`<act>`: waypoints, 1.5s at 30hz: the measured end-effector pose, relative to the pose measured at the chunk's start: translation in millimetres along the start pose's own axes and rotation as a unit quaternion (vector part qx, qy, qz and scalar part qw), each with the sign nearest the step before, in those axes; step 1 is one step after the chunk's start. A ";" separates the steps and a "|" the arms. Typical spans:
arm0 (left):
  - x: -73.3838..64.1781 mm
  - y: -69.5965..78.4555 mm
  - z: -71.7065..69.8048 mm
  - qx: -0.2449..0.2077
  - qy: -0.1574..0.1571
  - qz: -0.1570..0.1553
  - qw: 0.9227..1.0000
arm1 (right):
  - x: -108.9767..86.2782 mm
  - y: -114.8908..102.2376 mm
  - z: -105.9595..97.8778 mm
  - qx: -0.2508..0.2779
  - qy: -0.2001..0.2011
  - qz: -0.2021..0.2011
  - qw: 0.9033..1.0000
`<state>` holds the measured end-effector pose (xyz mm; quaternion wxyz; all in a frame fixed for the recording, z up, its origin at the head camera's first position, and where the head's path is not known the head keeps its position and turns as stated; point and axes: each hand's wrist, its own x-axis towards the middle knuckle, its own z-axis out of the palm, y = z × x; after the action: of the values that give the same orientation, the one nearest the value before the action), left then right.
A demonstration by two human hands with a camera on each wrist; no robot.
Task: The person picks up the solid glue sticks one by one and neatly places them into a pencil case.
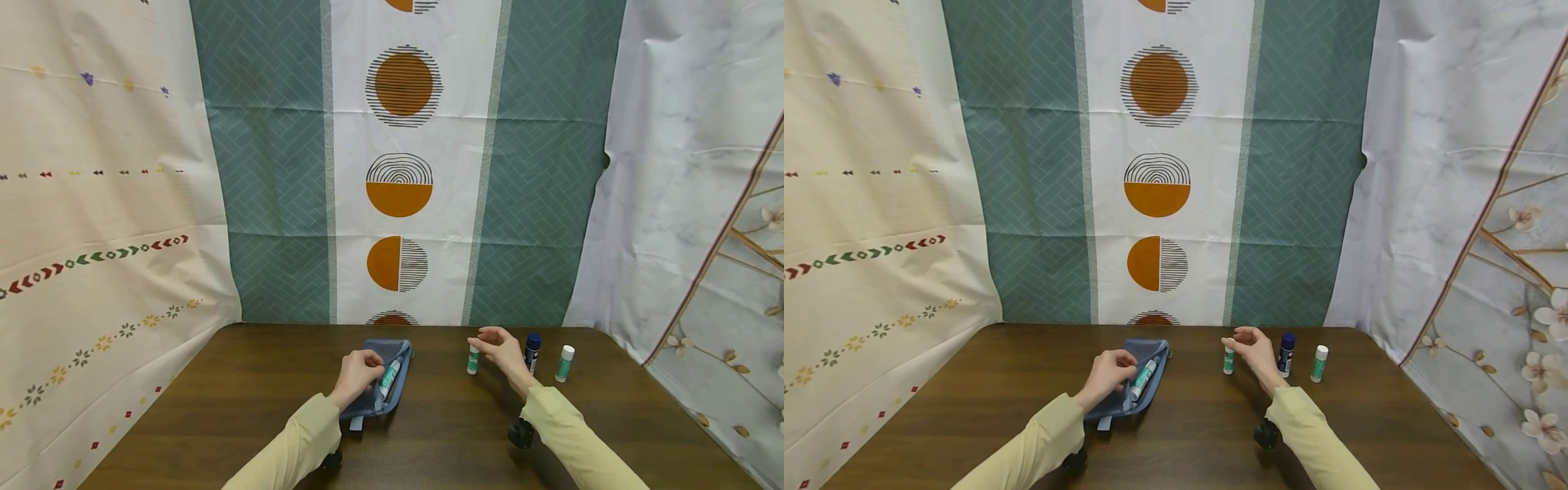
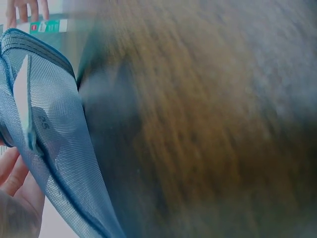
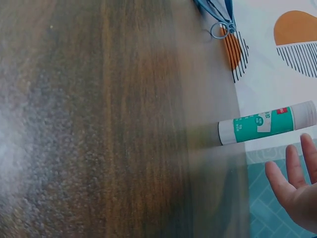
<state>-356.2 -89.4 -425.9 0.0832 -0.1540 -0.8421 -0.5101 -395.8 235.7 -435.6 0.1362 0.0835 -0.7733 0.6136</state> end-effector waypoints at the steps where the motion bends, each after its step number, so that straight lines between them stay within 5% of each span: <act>1: 0.0 -0.1 0.0 0.000 0.001 0.000 1.000 | 0.9 1.4 0.1 -0.003 0.003 0.006 1.000; 14: -1.0 -1.5 1.0 -0.002 0.002 0.002 1.000 | -11.2 -25.2 5.3 -0.016 0.001 0.045 0.999; 21: -1.4 -1.9 1.7 0.001 0.006 0.002 1.000 | -9.6 -18.3 9.5 -0.008 0.007 0.051 0.999; 45: 0.2 0.3 1.7 -0.002 0.010 0.002 1.000 | -11.0 -18.6 14.1 -0.037 0.023 0.019 0.999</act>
<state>-356.2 -87.8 -426.4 0.0923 -0.1512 -0.8400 -0.5128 -381.4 217.3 -424.8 0.1451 0.0495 -0.7936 0.5888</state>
